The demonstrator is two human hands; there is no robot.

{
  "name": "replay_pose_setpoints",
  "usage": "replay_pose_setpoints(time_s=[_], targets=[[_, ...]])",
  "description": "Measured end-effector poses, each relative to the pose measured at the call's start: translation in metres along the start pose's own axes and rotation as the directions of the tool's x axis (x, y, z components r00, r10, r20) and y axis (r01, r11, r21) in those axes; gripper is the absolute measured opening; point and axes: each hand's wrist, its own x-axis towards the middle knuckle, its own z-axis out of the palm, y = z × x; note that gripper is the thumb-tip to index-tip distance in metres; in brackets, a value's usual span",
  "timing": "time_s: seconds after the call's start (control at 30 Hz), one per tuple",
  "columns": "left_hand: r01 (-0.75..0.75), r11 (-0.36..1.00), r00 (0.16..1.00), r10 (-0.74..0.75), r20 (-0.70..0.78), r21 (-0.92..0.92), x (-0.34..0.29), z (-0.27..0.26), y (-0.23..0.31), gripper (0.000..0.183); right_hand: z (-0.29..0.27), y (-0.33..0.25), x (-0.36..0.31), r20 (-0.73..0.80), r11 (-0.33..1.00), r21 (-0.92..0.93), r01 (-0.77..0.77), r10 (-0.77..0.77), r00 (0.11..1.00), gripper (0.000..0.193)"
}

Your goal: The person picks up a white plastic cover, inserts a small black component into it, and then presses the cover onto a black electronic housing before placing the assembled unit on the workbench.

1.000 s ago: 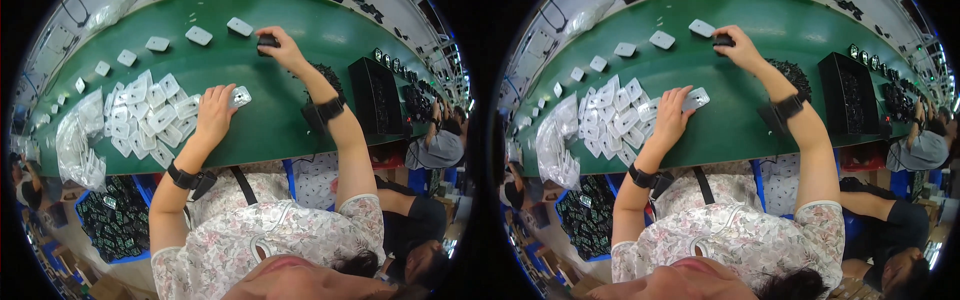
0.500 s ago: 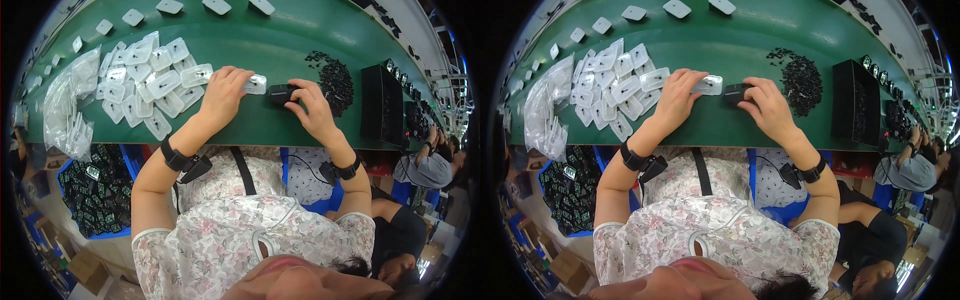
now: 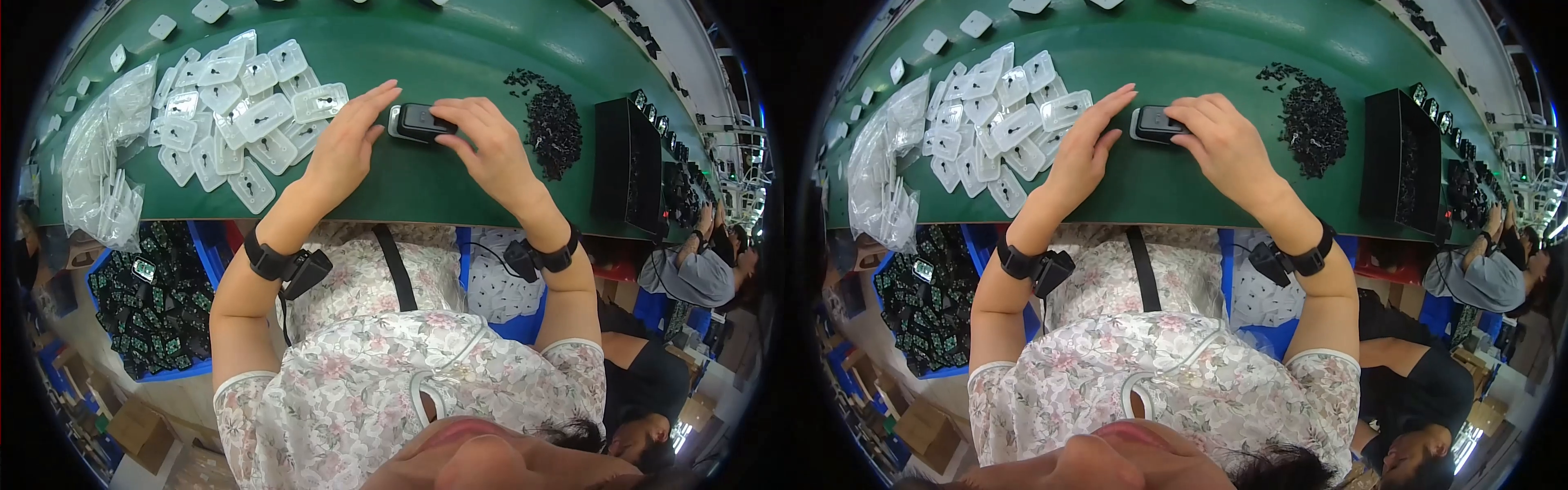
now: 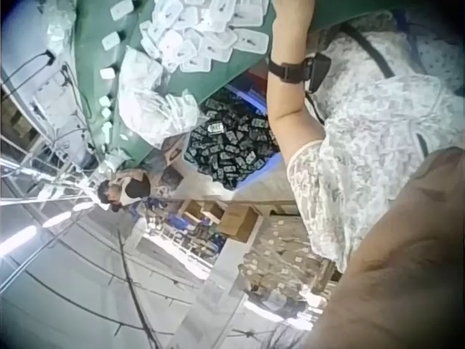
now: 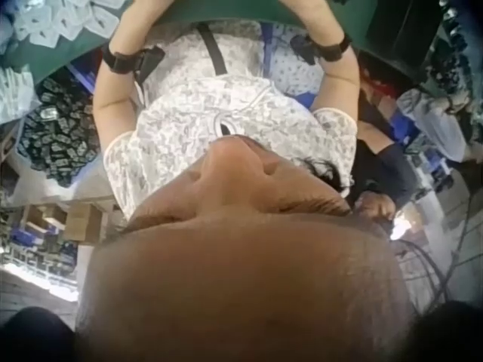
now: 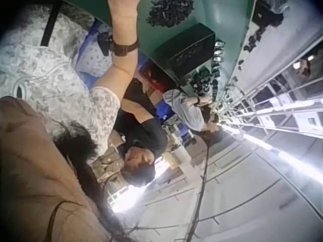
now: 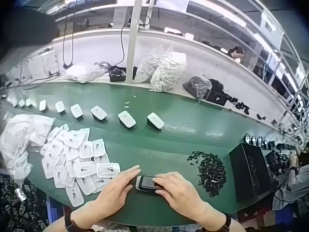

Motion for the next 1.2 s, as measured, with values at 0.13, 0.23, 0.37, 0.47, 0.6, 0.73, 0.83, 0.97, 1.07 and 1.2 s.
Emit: replay_pose_setpoints(time_s=[0.13, 0.23, 0.37, 0.47, 0.6, 0.73, 0.83, 0.97, 1.07, 1.2], targets=[[-0.101, 0.982, 0.993, 0.089, 0.081, 0.161, -0.006, 0.002, -0.009, 0.054, 0.012, 0.002, 0.005, 0.052, 1.0, -0.019, 0.022, -0.021, 0.998, 0.031], [-0.123, 0.961, 0.986, 0.091, 0.136, 0.247, -0.007, 0.003, -0.011, 0.056, 0.015, 0.005, 0.003, 0.054, 0.999, -0.044, 0.032, -0.03, 0.998, 0.031], [-0.161, 0.914, 0.976, 0.09, 0.199, 0.373, -0.007, 0.0, -0.004, 0.056, 0.017, 0.004, 0.002, 0.064, 0.987, -0.136, 0.087, -0.079, 0.995, 0.033], [-0.199, 0.866, 0.966, 0.093, 0.242, 0.46, -0.005, -0.002, 0.001, 0.054, 0.021, 0.012, 0.0, 0.048, 0.956, -0.239, 0.172, -0.165, 0.985, 0.034], [-0.246, 0.794, 0.959, 0.118, 0.256, 0.556, -0.004, -0.003, 0.002, 0.054, 0.023, 0.001, 0.003, 0.03, 0.931, -0.326, 0.167, -0.166, 0.986, 0.032], [-0.275, 0.775, 0.956, 0.156, 0.25, 0.569, -0.001, 0.004, 0.006, 0.059, 0.023, 0.008, -0.001, -0.019, 0.995, -0.095, 0.02, -0.022, 1.0, 0.031], [-0.26, 0.756, 0.959, 0.128, 0.254, 0.601, 0.01, 0.012, 0.009, 0.062, 0.015, 0.026, 0.01, 0.051, 0.983, 0.13, -0.132, 0.126, 0.991, 0.027], [0.067, 0.948, 0.988, -0.107, 0.111, 0.313, 0.032, 0.015, 0.007, 0.043, 0.01, 0.03, 0.016, 0.241, 0.448, 0.755, -0.479, 0.489, 0.838, 0.038], [0.408, 0.876, 0.913, -0.391, 0.116, -0.259, 0.05, 0.027, 0.013, 0.031, 0.011, 0.02, 0.015, 0.156, 0.297, 0.885, -0.36, 0.538, 0.828, 0.05], [0.401, 0.732, 0.902, -0.419, 0.101, -0.551, 0.07, 0.046, 0.015, 0.039, 0.001, 0.047, 0.039, -0.031, 0.428, 0.867, -0.257, 0.559, 0.828, 0.045]])
